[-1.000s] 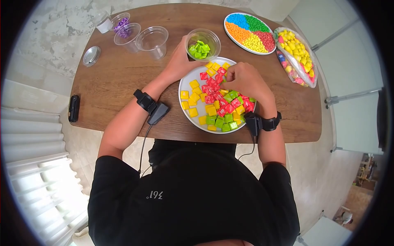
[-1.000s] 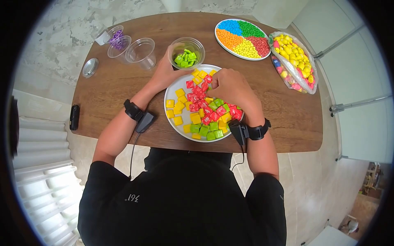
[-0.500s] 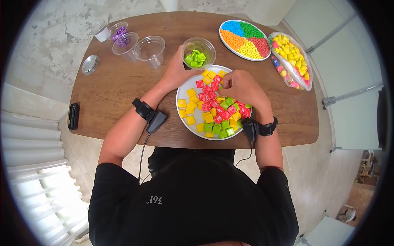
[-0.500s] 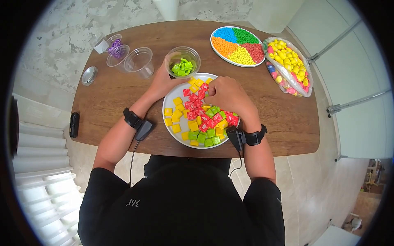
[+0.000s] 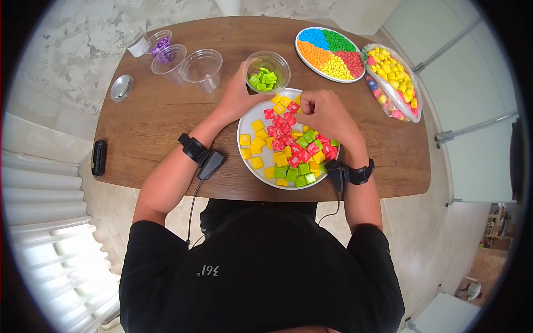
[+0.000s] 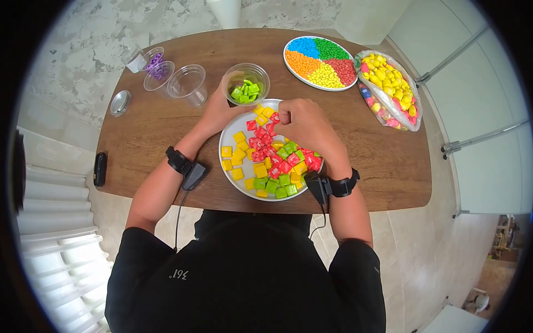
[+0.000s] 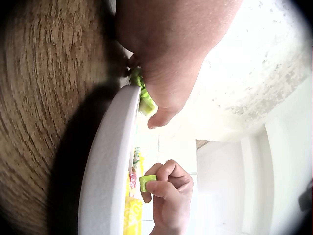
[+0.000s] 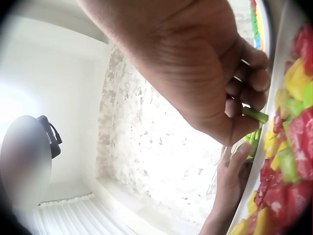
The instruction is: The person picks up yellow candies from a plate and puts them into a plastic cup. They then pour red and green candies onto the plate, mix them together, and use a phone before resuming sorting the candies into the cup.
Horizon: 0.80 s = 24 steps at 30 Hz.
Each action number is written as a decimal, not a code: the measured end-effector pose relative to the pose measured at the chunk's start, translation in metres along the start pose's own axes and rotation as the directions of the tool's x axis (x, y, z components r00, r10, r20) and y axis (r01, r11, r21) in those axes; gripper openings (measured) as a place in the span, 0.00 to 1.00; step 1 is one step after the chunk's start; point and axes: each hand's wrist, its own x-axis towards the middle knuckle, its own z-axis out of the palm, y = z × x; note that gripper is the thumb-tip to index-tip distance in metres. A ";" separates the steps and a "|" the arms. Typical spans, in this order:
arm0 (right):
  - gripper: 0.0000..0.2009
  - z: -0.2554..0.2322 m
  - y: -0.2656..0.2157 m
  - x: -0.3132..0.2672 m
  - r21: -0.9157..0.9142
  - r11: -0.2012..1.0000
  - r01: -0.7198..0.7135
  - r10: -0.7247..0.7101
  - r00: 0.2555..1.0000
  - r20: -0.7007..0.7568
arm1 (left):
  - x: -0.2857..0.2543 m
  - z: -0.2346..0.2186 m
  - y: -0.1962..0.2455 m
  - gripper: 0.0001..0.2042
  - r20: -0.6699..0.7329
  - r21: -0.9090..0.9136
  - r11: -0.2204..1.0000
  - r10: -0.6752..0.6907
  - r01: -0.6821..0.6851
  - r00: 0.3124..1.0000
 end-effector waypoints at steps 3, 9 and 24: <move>0.11 0.002 -0.002 -0.001 0.050 0.999 0.015 -0.014 1.000 -0.020 | 0.000 0.000 -0.001 0.45 0.002 -0.002 1.000 -0.001 0.001 1.000; 0.08 0.005 -0.003 -0.001 0.095 0.995 0.027 -0.024 0.999 -0.036 | 0.000 0.000 -0.001 0.44 -0.001 0.008 1.000 -0.005 0.005 1.000; 0.08 0.004 -0.006 -0.001 0.112 0.994 -0.010 0.022 0.994 -0.104 | 0.000 0.000 -0.001 0.44 0.004 0.004 1.000 0.004 -0.004 1.000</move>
